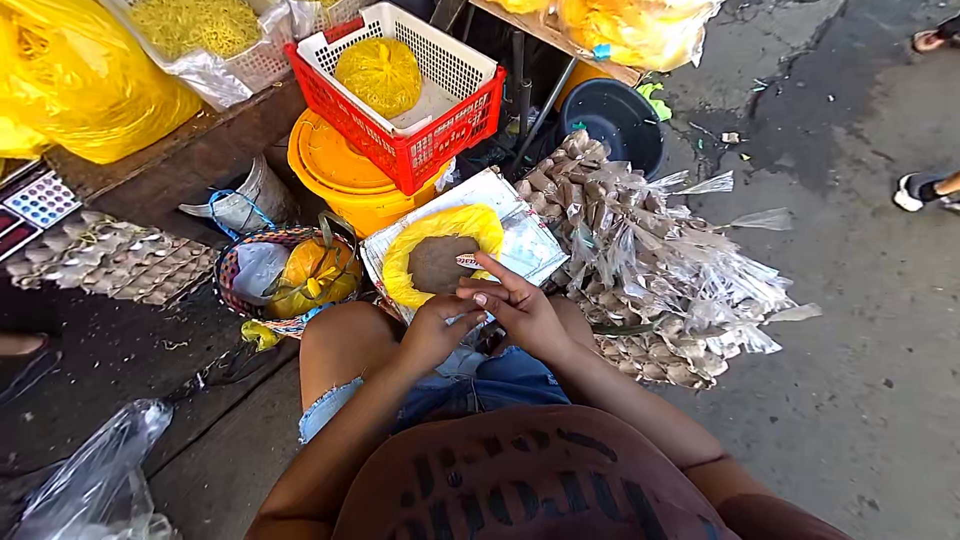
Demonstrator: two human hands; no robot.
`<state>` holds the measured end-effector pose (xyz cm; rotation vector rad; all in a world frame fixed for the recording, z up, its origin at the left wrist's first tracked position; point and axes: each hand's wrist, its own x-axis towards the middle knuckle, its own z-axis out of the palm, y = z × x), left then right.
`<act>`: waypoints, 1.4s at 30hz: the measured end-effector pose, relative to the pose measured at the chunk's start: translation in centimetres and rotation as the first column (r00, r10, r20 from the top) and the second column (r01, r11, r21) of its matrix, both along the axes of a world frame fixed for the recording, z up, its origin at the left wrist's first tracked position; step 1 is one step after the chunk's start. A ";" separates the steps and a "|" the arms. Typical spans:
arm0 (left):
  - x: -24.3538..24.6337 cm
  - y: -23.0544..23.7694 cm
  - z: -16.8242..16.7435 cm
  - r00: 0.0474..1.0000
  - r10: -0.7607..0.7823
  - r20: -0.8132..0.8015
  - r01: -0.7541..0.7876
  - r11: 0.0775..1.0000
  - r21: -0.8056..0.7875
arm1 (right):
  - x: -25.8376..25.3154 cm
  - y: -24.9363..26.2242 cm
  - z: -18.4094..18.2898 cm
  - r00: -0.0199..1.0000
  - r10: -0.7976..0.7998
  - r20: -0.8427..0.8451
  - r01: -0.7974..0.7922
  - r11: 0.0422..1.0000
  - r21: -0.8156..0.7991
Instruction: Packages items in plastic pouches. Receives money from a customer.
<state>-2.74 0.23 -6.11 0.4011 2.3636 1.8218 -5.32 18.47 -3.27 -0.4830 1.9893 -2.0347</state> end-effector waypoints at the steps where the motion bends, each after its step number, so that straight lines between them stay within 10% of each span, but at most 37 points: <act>1: -0.3 0.1 0.3 0.999 -0.028 -0.016 0.029 0.998 0.061 | -0.1 -0.2 0.1 1.000 -0.023 -0.019 0.023 1.000 0.007; 9: 0.7 -1.0 0.2 0.779 -0.518 0.355 0.585 0.803 -0.112 | -3.4 4.5 2.7 0.925 -0.374 -0.071 0.363 0.923 -0.130; 14: -0.4 0.5 -0.6 0.854 -0.284 0.436 0.170 0.944 0.283 | -3.9 1.5 -1.7 0.988 -0.154 0.025 0.155 0.987 -0.046; 17: -4.5 -1.7 0.1 0.876 0.071 0.477 -0.031 0.995 -0.091 | -7.7 2.5 -5.9 0.967 -0.236 0.093 0.200 0.936 0.288; 20: -10.4 -5.8 -2.3 0.885 0.378 0.273 -0.222 0.856 -0.467 | -10.1 3.5 -9.3 0.968 -0.251 0.015 0.171 0.701 0.692; 25: -15.4 -7.1 -6.1 0.846 0.448 0.289 -0.104 0.670 -0.735 | -10.0 1.9 -10.7 0.977 -0.212 0.039 0.069 0.479 0.875; 42: -10.2 -3.4 -2.0 0.936 0.348 0.051 -0.259 0.781 -0.568 | -14.3 4.9 -10.7 0.965 -0.263 -0.023 0.231 0.797 0.558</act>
